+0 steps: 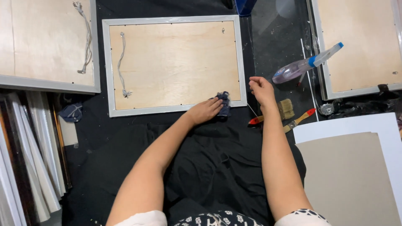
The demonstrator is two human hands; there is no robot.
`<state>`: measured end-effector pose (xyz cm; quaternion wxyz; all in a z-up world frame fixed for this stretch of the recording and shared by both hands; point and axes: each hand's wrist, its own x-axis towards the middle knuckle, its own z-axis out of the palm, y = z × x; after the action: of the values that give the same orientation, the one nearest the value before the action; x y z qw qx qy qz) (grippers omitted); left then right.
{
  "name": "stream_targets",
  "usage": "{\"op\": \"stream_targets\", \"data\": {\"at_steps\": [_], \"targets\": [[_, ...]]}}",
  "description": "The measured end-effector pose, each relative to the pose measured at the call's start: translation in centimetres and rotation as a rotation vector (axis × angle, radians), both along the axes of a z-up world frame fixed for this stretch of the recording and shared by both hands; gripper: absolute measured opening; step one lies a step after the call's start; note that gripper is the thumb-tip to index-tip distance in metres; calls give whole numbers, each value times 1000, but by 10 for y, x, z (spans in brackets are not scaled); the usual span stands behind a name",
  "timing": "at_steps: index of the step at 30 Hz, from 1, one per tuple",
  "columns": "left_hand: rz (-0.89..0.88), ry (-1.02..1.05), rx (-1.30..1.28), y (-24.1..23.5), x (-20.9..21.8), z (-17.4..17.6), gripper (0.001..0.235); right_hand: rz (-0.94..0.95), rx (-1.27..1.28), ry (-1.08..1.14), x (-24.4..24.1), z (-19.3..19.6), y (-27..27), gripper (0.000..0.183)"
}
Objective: Cleaning a picture frame and attaching a hanging wire to the back.
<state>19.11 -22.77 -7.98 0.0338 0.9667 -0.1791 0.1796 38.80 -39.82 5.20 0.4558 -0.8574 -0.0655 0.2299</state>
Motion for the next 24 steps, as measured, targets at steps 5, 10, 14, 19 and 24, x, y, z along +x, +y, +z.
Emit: {"op": "stream_targets", "data": {"at_steps": [5, 10, 14, 19, 24], "targets": [[18, 58, 99, 70, -69, -1, 28, 63, -42, -6, -4, -16, -1, 27], [70, 224, 94, 88, -107, 15, 57, 84, -69, -23, -9, -17, -1, 27], [165, 149, 78, 70, -86, -15, 47, 137, -105, -12, -15, -8, 2, 29], [82, -14, 58, 22, -22, -11, 11, 155, -175, -37, -9, -18, 4, 27], [97, -217, -132, -80, 82, -15, 17, 168, -218, -46, -12, -12, 10, 27]]}}
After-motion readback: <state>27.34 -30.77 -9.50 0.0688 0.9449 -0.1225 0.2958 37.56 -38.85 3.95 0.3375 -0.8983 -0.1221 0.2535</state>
